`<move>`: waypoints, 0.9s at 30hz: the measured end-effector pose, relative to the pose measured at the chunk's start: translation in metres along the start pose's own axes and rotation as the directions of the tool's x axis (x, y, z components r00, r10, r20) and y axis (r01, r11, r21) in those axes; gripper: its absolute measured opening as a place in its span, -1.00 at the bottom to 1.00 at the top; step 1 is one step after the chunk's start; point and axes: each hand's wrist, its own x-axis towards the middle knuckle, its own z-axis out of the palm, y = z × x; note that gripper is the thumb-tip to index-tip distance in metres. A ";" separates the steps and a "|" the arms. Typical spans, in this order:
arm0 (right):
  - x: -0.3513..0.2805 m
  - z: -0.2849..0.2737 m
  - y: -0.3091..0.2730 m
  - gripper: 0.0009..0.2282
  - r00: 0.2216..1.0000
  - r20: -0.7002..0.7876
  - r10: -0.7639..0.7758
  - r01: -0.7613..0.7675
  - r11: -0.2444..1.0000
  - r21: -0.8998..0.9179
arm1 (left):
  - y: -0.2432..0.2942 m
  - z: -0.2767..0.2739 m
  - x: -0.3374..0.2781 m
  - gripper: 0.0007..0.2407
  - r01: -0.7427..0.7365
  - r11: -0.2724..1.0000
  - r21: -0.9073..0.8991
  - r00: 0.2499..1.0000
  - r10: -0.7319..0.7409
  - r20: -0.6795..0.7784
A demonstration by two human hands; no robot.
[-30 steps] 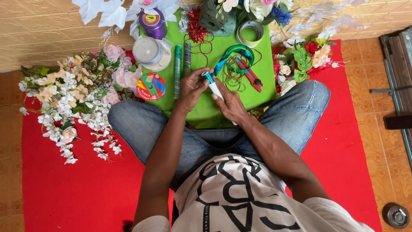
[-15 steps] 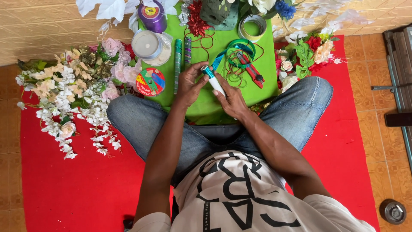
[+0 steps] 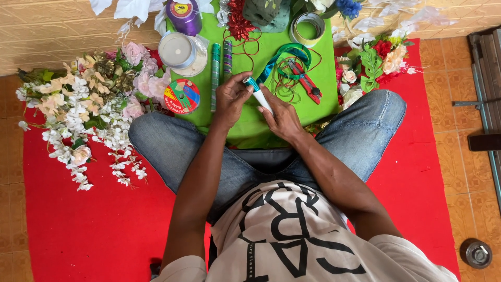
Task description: The person sits cross-legged and wraps a teal ribbon around a white cylindrical object, repeatedly winding and adjusting the ribbon by hand. The person occasionally pauses to reposition the ribbon or the cylinder but continues wrapping throughout the clip.
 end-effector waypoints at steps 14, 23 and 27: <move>0.003 0.003 0.001 -0.53 1.000 0.009 -0.029 0.030 0.994 -0.102 | -0.013 0.000 0.001 -0.76 -0.012 1.000 0.005 0.993 0.013 -0.114; 0.000 0.007 0.006 -0.53 1.000 0.017 -0.017 0.019 0.988 -0.154 | -0.022 0.000 0.001 -0.77 -0.005 1.000 -0.008 0.988 0.004 -0.156; -0.001 0.007 0.009 -0.53 0.999 0.025 -0.024 0.027 0.991 -0.129 | -0.012 0.002 0.001 -0.78 0.026 0.999 -0.025 0.989 -0.029 -0.146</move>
